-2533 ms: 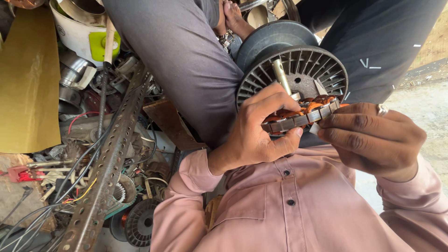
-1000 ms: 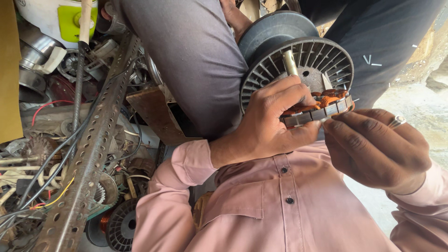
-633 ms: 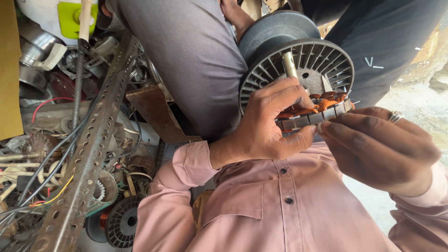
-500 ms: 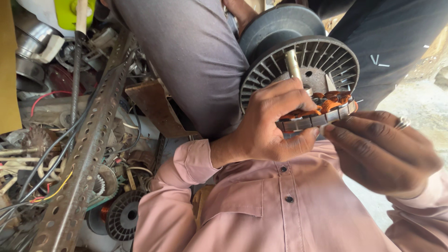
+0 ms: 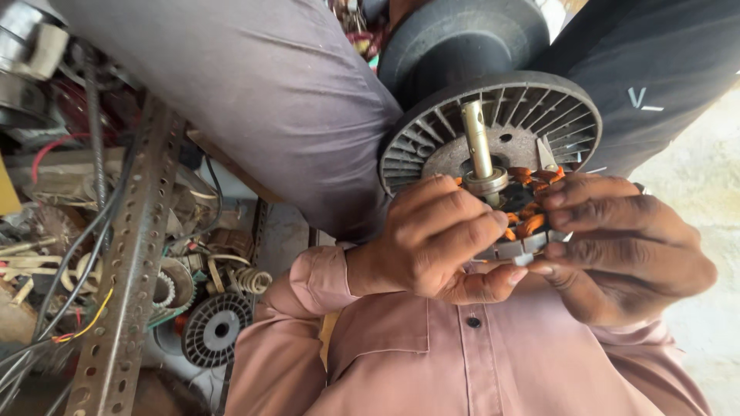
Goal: The person is repairing a motor stator by hand. They use a screwdriver to adjust the copper windings and a pair of scissors to cut and trim the wires. The person is sitting on the floor in a cluttered workshop.
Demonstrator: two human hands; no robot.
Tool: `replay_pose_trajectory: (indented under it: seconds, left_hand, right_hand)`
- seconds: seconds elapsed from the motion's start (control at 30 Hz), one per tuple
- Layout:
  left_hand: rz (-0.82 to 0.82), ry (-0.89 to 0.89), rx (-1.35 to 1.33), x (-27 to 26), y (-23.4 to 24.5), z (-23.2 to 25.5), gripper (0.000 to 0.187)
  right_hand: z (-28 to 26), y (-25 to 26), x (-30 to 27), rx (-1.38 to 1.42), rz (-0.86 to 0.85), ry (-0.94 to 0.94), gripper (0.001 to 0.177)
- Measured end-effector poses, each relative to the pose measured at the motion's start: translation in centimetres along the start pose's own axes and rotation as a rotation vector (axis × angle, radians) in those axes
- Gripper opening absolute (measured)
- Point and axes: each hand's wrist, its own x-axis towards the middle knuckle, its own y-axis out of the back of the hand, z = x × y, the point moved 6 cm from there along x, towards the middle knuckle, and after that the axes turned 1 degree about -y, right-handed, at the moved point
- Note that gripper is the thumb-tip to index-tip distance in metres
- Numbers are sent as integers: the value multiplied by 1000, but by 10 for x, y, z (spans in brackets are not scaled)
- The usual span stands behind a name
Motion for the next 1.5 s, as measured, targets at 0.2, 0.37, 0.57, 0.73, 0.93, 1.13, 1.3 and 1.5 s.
replay_pose_trajectory:
  seconds: [0.2,0.37,0.57,0.73,0.93,1.13,1.3,1.5]
  left_hand:
    - [16,-65,124,-5,-1,-1,34]
    - [31,-108,177,-6,-2,-2,25]
    - [29,-126,206,-4,-2,0,18]
    - [34,-107,202,0,-2,0,19]
    - [-3,2,69,-1,3,-3,36]
    - [-33,340,-123,-22,5,-15,97]
    - [-63,496,-585,-24,-10,-20,99]
    - [-45,171,-238,-41,-11,14,79]
  right_hand:
    - [0,-3,2,16,-10,-86,23]
    - [-4,-6,0,1,-3,-99,23]
    - [-8,-9,-2,-14,46,-143,26]
    - [-5,-11,-3,-8,75,-99,27]
    - [1,-15,1,-7,34,35,25]
    - [3,-18,-22,217,257,-271,41]
    - [12,-21,-34,273,291,-215,41]
    - [9,-21,-51,294,269,-97,47]
